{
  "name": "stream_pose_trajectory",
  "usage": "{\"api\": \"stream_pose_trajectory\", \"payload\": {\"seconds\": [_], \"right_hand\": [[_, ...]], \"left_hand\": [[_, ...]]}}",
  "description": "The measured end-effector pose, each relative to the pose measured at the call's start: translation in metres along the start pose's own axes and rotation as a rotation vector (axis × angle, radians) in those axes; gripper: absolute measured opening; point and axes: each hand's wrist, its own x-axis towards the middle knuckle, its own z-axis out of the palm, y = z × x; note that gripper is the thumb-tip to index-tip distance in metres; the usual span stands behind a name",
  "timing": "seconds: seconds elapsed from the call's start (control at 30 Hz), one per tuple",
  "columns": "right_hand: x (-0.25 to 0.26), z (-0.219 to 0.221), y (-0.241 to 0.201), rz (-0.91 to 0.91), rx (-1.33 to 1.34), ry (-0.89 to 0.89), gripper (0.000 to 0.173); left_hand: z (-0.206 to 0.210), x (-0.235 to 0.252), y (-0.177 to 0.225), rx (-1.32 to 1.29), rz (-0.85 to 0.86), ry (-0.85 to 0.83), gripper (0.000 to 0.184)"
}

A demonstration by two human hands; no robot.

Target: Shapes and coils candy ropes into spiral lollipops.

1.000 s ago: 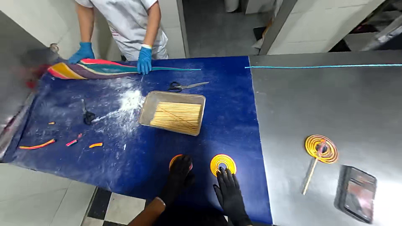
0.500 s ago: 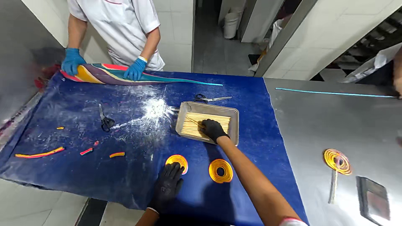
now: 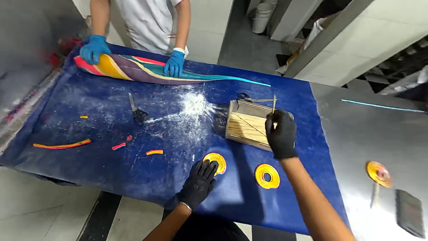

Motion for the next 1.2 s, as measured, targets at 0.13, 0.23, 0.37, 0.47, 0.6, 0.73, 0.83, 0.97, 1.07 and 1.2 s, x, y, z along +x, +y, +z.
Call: {"api": "stream_pose_trajectory", "payload": {"seconds": [0.13,0.23,0.37,0.47,0.6,0.73,0.83,0.97,1.07,1.2], "right_hand": [[-0.142,0.026,-0.059,0.079,0.162,-0.207,0.046],[-0.224,0.061,-0.077,0.143,0.210,-0.469,0.040],[-0.238,0.085,-0.094,0.192,0.157,-0.546,0.041],[-0.229,0.099,-0.098,0.243,0.132,-0.580,0.044],[-0.223,0.098,-0.107,0.279,0.124,-0.621,0.045],[-0.238,0.100,-0.109,0.242,0.137,-0.474,0.041],[-0.245,0.099,-0.108,0.239,0.154,-0.448,0.040],[-0.238,0.094,-0.109,0.285,0.156,-0.562,0.042],[-0.227,0.085,-0.117,0.337,0.120,-0.677,0.044],[-0.203,0.079,-0.098,0.136,0.046,-0.521,0.032]], "left_hand": [[0.000,-0.006,-0.012,-0.250,-0.117,0.202,0.048],[0.002,-0.009,-0.024,-0.340,-0.340,0.373,0.052],[0.000,0.005,-0.026,-0.269,-0.437,0.375,0.066],[-0.003,0.022,-0.019,-0.231,-0.482,0.303,0.075],[0.005,0.038,-0.016,-0.152,-0.506,0.239,0.089],[0.002,0.048,-0.011,-0.137,-0.541,0.193,0.094],[0.003,0.048,-0.007,-0.165,-0.563,0.173,0.097],[0.003,0.053,-0.006,-0.167,-0.601,0.152,0.102],[-0.009,0.062,-0.006,-0.144,-0.649,0.050,0.111],[-0.018,0.070,-0.010,-0.093,-0.678,-0.055,0.120]]}}
